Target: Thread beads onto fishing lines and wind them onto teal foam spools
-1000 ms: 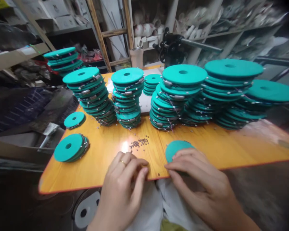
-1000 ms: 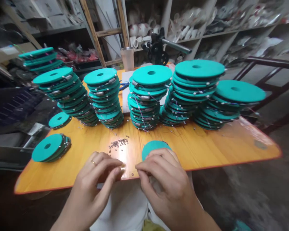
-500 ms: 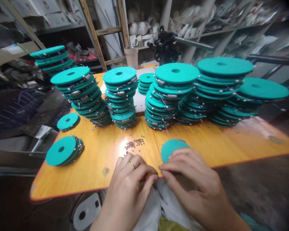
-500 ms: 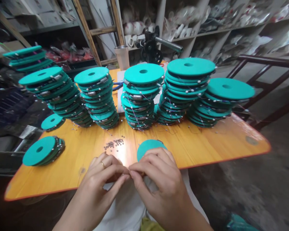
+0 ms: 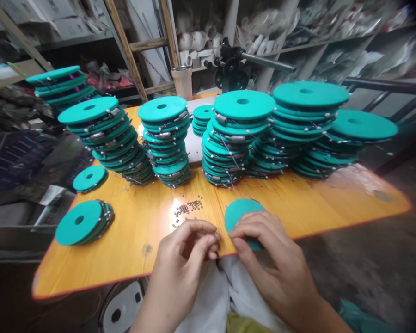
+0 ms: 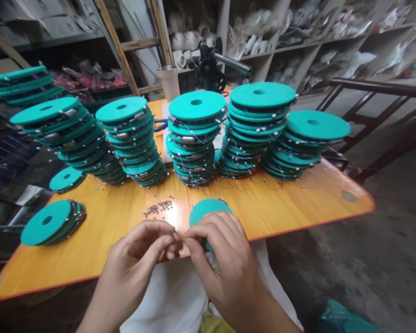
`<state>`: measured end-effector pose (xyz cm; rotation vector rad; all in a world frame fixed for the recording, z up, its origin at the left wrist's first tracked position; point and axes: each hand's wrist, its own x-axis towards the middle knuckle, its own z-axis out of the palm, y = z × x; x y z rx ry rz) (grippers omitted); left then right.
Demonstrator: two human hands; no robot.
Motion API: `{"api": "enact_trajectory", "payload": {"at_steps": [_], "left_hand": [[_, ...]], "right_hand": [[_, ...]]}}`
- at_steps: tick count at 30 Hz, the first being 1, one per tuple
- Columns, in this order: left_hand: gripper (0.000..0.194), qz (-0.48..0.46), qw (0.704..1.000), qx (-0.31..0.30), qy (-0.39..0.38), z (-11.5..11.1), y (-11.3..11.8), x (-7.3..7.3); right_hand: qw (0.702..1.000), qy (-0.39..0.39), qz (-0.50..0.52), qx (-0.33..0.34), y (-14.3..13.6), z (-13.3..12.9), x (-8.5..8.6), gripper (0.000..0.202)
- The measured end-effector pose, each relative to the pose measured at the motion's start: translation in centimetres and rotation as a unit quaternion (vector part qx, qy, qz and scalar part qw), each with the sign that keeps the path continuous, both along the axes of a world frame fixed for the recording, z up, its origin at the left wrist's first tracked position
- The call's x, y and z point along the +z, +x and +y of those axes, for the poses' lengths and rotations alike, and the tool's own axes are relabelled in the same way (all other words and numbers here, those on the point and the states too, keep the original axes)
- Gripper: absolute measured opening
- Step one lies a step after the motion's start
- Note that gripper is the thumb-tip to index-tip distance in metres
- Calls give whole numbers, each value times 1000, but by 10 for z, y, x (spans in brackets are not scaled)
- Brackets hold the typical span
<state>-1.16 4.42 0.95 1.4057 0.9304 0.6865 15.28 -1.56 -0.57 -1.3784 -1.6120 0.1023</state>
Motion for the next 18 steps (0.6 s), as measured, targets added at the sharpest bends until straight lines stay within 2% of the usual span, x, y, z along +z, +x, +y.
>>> {"api": "enact_trajectory", "payload": {"at_steps": [7, 18], "left_hand": [[5, -58, 995, 13, -83, 5, 2, 0], [9, -63, 994, 29, -83, 2, 4, 0]], "right_hand": [[1000, 0, -5, 23, -5, -1, -4, 11], [1000, 1, -15, 26, -5, -2, -10, 11]]}}
